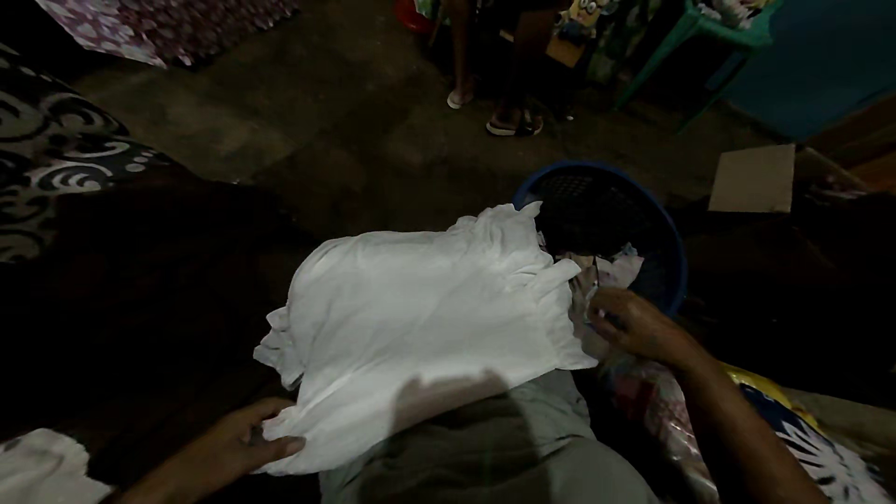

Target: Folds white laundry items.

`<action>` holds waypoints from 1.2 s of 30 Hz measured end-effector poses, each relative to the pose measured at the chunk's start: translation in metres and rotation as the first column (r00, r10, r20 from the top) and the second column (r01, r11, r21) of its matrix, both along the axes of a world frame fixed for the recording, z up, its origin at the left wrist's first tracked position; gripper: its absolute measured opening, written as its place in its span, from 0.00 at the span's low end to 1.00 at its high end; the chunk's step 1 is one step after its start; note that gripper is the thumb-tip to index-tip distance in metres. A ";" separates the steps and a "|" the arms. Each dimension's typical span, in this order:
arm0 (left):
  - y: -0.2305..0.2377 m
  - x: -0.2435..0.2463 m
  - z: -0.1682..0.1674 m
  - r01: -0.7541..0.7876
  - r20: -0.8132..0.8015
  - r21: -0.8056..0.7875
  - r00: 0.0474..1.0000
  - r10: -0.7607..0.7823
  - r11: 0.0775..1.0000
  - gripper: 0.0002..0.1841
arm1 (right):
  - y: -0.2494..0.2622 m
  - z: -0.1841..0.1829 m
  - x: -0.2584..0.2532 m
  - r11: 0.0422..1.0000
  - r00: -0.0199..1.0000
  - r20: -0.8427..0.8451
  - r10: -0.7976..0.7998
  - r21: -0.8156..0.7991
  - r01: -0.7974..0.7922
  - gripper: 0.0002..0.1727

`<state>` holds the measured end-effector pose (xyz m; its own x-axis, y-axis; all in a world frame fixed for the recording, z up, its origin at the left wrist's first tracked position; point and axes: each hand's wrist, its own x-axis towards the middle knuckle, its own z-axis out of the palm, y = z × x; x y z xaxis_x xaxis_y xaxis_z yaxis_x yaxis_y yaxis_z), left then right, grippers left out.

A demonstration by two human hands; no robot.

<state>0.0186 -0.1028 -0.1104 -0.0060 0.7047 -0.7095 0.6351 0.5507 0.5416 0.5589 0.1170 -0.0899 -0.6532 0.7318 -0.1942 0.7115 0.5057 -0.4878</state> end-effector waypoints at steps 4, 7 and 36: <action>0.011 0.009 0.005 -0.081 -0.127 0.354 0.983 0.133 0.932 0.29 | 0.031 -0.002 -0.038 0.982 0.989 -0.136 -0.053 0.172 0.076 0.17; 0.034 0.008 0.002 -0.118 -0.161 0.583 0.953 0.256 0.804 0.29 | 0.062 -0.007 -0.063 0.977 0.991 -0.105 -0.081 0.187 0.100 0.17; 0.096 0.018 -0.020 -0.401 -0.007 0.551 0.875 0.485 0.731 0.31 | 0.116 0.004 -0.079 0.982 0.971 -0.176 -0.161 0.067 0.175 0.14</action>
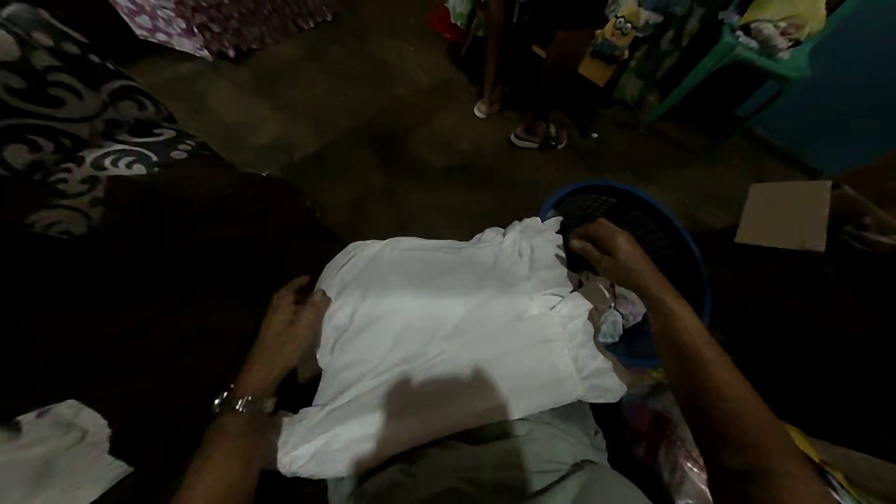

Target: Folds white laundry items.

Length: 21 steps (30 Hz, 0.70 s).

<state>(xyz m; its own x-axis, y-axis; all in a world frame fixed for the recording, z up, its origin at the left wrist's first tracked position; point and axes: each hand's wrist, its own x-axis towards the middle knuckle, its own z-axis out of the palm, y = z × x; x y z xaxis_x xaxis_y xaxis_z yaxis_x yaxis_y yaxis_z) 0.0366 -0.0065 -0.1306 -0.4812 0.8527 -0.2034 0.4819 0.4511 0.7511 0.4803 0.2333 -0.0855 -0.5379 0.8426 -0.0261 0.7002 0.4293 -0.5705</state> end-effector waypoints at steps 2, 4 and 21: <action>0.022 -0.010 -0.010 -0.048 0.077 -0.102 0.995 0.056 0.994 0.31 | 0.022 0.000 -0.030 0.999 1.000 -0.005 -0.021 -0.038 0.021 0.22; 0.042 -0.023 -0.024 -0.018 0.145 -0.131 0.989 0.037 0.991 0.32 | 0.042 -0.001 -0.069 0.995 0.998 0.009 0.063 -0.083 -0.062 0.26; 0.043 -0.048 0.036 0.150 0.149 -0.050 0.979 -0.142 0.987 0.07 | 0.073 -0.064 -0.194 0.784 0.816 0.365 0.449 -0.598 -0.164 0.34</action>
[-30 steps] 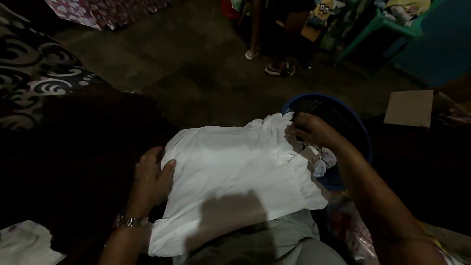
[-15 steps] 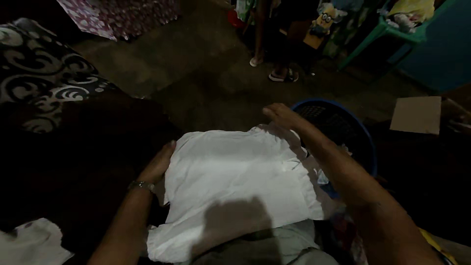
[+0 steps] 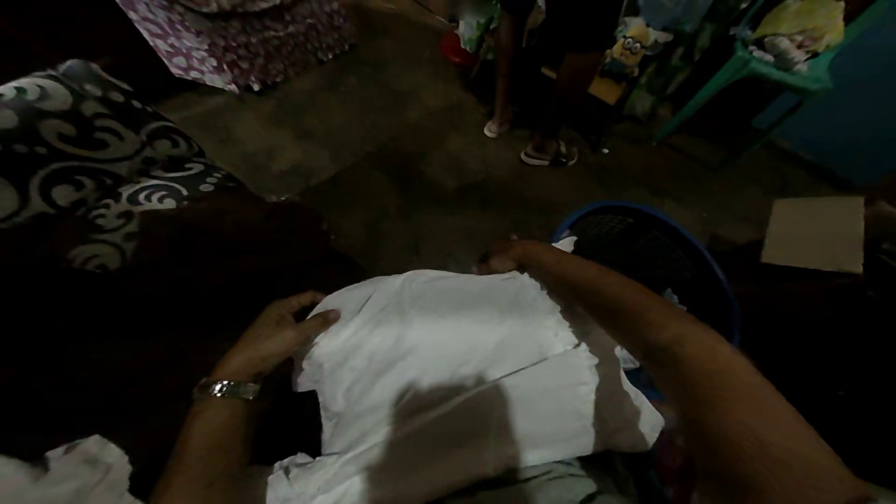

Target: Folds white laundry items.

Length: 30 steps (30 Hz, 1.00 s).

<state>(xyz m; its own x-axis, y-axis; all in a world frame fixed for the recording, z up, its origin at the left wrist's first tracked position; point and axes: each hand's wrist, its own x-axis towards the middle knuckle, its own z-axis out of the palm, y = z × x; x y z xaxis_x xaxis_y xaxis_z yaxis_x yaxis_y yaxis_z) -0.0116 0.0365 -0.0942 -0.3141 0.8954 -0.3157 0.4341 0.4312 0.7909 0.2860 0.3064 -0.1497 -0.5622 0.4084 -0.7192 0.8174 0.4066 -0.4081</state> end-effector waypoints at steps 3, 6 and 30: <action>0.006 0.009 0.008 0.014 0.134 0.085 0.991 -0.026 0.996 0.07 | 0.006 0.013 -0.012 0.992 0.995 -0.099 -0.027 0.120 0.039 0.41; 0.012 0.016 0.012 0.107 0.084 0.153 0.989 -0.120 0.983 0.10 | -0.020 0.028 -0.048 0.998 0.954 -0.293 -0.059 -0.012 0.058 0.42; -0.010 0.014 0.015 0.252 -0.279 0.481 0.952 -0.126 0.840 0.15 | 0.041 0.075 0.036 0.492 0.838 0.040 0.544 0.794 -0.357 0.13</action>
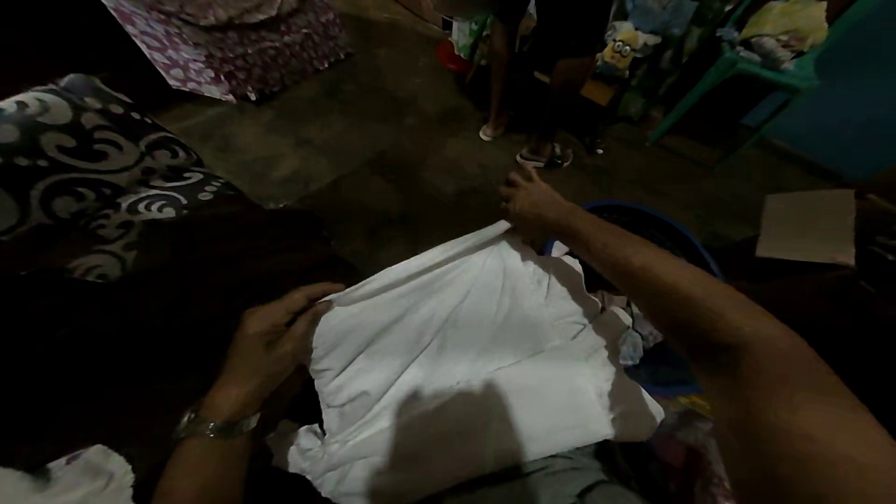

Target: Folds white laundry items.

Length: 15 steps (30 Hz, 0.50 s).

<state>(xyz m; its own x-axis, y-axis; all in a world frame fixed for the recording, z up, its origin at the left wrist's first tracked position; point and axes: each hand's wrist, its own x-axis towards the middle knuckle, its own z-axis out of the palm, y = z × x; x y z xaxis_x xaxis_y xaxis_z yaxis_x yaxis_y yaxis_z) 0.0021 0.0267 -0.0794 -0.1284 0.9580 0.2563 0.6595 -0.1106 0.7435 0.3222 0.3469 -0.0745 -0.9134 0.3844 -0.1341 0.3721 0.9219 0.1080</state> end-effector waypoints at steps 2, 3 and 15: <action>0.000 -0.005 -0.004 -0.043 -0.041 -0.017 0.998 0.042 0.999 0.16 | 0.009 0.007 0.022 0.999 0.992 -0.126 -0.002 -0.042 -0.003 0.13; -0.001 -0.007 -0.004 -0.075 -0.056 -0.033 0.996 0.073 0.997 0.17 | 0.008 0.013 0.033 0.992 0.983 -0.179 -0.028 -0.129 0.005 0.12; -0.015 -0.022 -0.008 -0.114 -0.203 -0.076 0.974 0.097 0.991 0.22 | -0.020 0.042 0.111 0.954 0.836 -0.532 -0.135 0.158 0.255 0.08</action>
